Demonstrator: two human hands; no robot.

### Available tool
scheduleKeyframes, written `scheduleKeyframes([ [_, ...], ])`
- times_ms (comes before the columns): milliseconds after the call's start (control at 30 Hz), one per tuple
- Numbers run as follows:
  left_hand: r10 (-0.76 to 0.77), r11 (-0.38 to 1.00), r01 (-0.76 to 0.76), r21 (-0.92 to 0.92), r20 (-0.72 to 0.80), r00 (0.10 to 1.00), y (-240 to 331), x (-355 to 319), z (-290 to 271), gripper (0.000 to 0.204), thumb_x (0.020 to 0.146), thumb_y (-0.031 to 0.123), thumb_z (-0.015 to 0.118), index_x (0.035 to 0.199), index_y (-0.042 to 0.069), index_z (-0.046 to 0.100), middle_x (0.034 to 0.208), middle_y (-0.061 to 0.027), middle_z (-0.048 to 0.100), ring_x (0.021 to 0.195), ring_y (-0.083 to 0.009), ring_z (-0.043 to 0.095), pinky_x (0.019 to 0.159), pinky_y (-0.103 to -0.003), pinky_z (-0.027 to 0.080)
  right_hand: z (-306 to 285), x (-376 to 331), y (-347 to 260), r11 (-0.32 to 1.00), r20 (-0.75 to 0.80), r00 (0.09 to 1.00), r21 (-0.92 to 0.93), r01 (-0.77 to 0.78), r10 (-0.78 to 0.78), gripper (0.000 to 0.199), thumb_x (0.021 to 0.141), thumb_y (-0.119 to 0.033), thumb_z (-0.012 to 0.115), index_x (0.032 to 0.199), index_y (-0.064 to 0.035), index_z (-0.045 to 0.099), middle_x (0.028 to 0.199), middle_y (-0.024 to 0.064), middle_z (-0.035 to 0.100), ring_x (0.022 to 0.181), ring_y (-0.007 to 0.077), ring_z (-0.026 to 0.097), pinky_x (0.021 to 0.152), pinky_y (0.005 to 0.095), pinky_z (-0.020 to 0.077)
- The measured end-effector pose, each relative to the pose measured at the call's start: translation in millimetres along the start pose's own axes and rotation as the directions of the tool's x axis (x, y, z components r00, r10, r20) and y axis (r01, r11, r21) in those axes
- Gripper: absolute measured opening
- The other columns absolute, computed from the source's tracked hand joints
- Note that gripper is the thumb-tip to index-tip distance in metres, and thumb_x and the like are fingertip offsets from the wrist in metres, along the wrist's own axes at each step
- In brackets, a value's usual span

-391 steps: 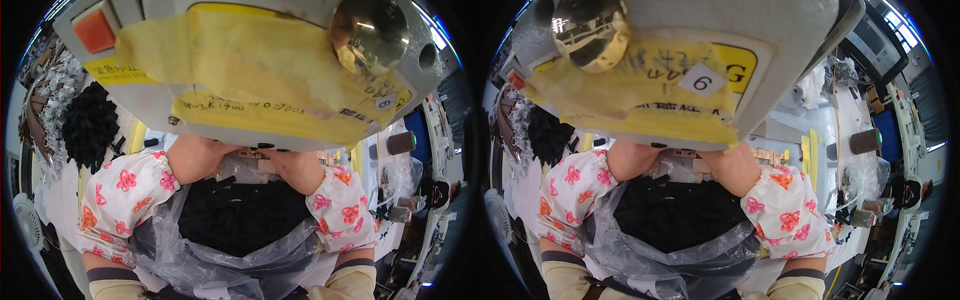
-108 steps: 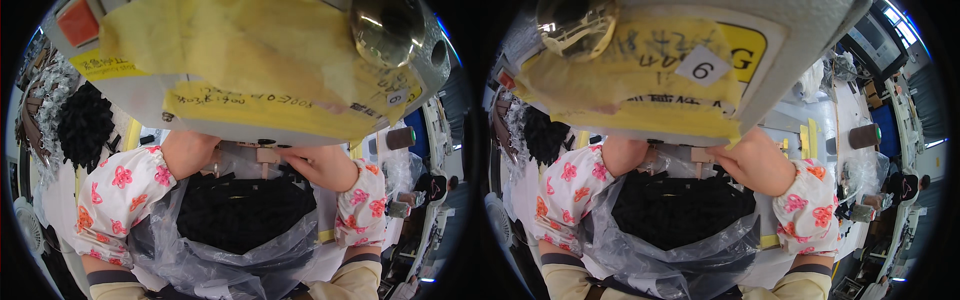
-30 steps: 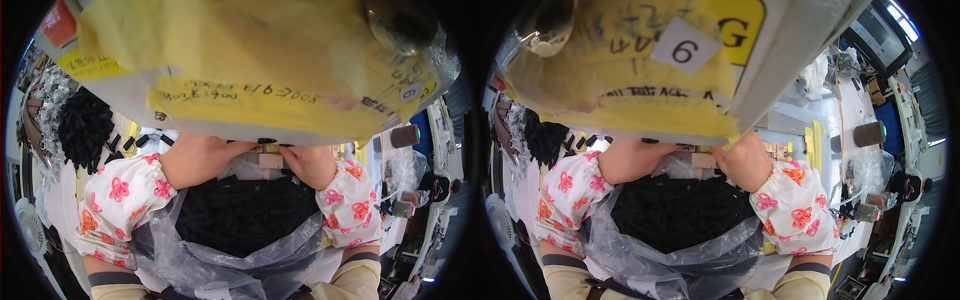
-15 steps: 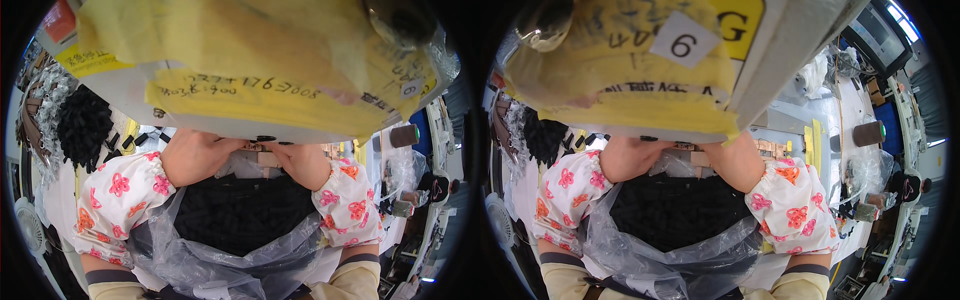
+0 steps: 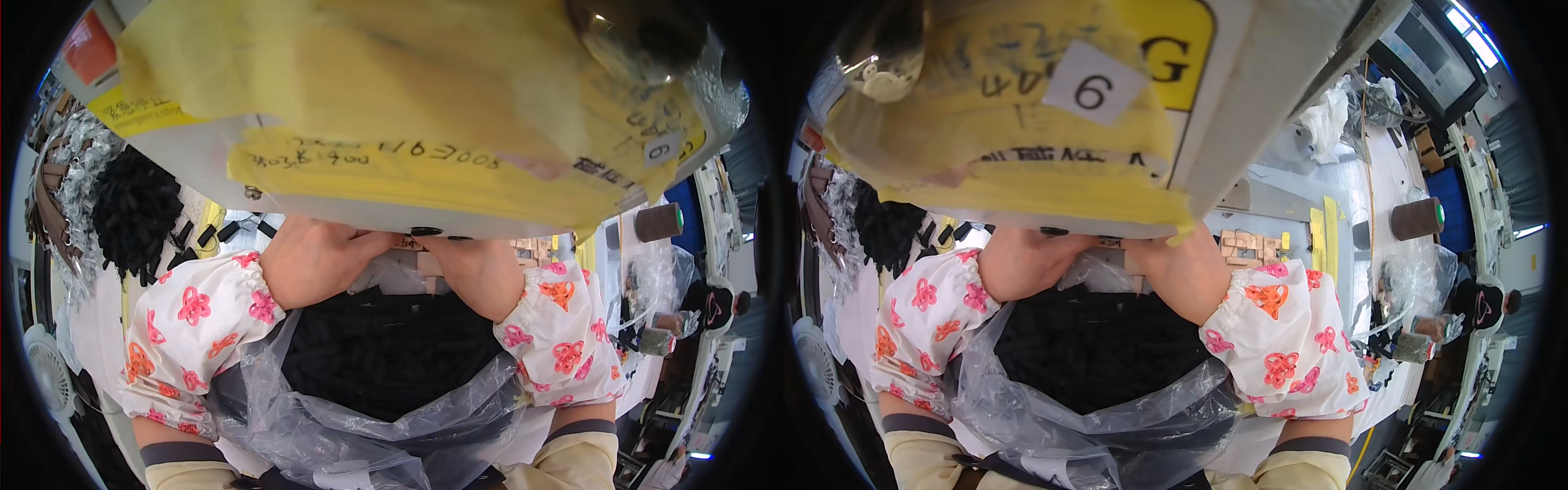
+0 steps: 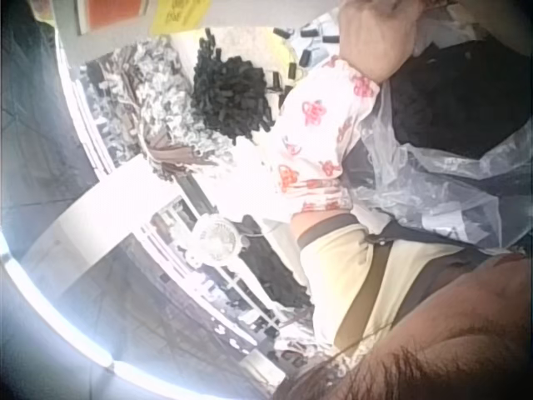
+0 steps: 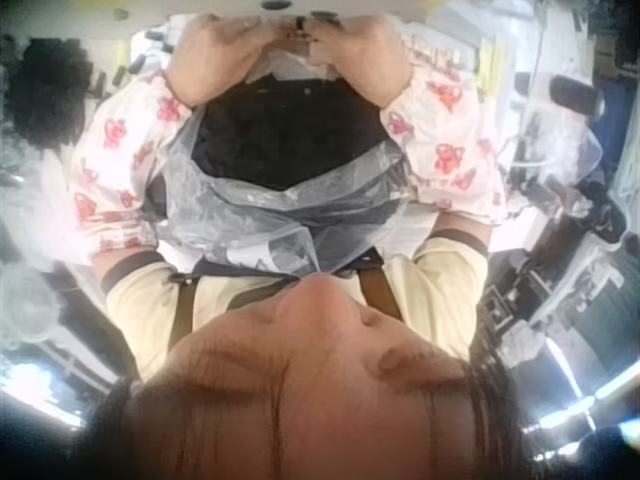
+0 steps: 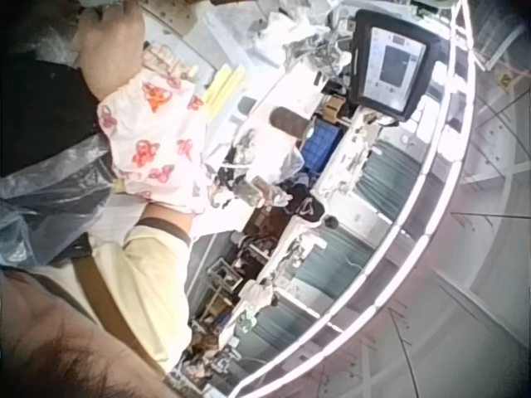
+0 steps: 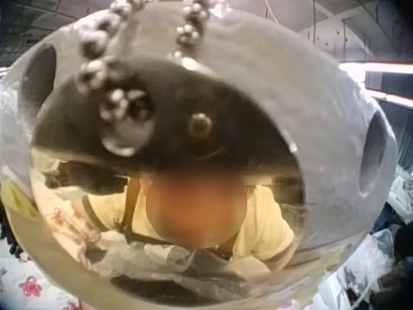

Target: The person joins small black leather pieces using an industrial sewing machine, then examines the result.

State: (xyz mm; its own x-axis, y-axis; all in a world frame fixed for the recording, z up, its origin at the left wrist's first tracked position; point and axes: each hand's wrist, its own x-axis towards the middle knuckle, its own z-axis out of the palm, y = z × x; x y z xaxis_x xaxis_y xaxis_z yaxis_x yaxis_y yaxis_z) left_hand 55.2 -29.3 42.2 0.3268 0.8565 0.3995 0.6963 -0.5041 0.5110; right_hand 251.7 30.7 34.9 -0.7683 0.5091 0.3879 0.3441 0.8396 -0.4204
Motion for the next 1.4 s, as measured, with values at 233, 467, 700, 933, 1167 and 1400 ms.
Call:
scheduleKeyframes([
  [233,-0.096,0.995,0.097,-0.023,0.038,0.995,7,9,-4,0.021,0.069,0.009,0.065,0.09,0.01,0.066,0.093,-0.0085,0.06,0.081,-0.0268,0.057,0.07,-0.033,0.045,2,3,1,1.0,-0.098,0.995,-0.029,0.008,-0.01,0.024,0.064,-0.005,0.058,0.089,-0.0029,0.059,0.091,0.0128,0.058,0.082,0.0322,0.057,0.068,0.039,0.0465],
  [467,-0.029,0.999,0.029,0.034,-0.01,1.0,-15,-8,3,0.019,0.072,0.012,0.059,0.09,0.009,0.064,0.089,-0.0105,0.06,0.08,-0.0286,0.057,0.07,-0.035,0.045,-8,10,-7,0.991,0.009,0.999,-0.132,0.035,-0.034,0.019,0.065,-0.003,0.063,0.083,-0.006,0.068,0.084,0.0131,0.062,0.076,0.0288,0.06,0.066,0.0353,0.0479],
  [700,0.038,0.93,-0.023,0.367,-0.036,0.999,-20,-13,-3,0.026,0.066,0.007,0.057,0.091,0.009,0.063,0.085,-0.0108,0.06,0.077,-0.0291,0.059,0.062,-0.037,0.048,-12,14,-13,0.961,0.074,0.996,-0.266,0.07,-0.052,0.027,0.063,-0.006,0.058,0.089,-0.0017,0.063,0.096,0.0124,0.058,0.092,0.0312,0.055,0.078,0.0394,0.0452],
  [933,0.083,0.912,-0.074,0.403,-0.004,0.997,-22,-11,-9,0.03,0.06,0.008,0.061,0.09,0.011,0.064,0.082,-0.0096,0.06,0.076,-0.0274,0.06,0.063,-0.037,0.047,-14,17,-15,0.976,0.069,0.997,-0.209,0.057,-0.043,0.021,0.065,-0.004,0.061,0.084,-0.0064,0.068,0.085,0.0146,0.06,0.082,0.0317,0.057,0.071,0.039,0.0454],
  [1167,-0.016,0.913,-0.006,0.408,0.051,0.999,-18,-11,-10,0.034,0.06,0.01,0.061,0.093,0.014,0.065,0.083,-0.0081,0.06,0.077,-0.0269,0.06,0.063,-0.036,0.047,-15,14,-13,0.984,0.113,0.993,-0.179,0.001,0.019,0.02,0.067,-0.005,0.061,0.085,-0.0057,0.068,0.083,0.0142,0.061,0.077,0.0302,0.059,0.068,0.0364,0.0466],
  [1400,0.036,0.914,-0.033,0.403,0.0,0.999,-20,-12,-5,0.033,0.063,0.01,0.059,0.094,0.017,0.065,0.079,-0.0065,0.06,0.074,-0.0258,0.06,0.061,-0.035,0.048,-17,15,-14,0.972,0.1,0.993,-0.216,0.087,-0.067,0.021,0.066,-0.003,0.06,0.085,-0.0061,0.068,0.083,0.0133,0.061,0.077,0.0289,0.059,0.067,0.0354,0.047],
])
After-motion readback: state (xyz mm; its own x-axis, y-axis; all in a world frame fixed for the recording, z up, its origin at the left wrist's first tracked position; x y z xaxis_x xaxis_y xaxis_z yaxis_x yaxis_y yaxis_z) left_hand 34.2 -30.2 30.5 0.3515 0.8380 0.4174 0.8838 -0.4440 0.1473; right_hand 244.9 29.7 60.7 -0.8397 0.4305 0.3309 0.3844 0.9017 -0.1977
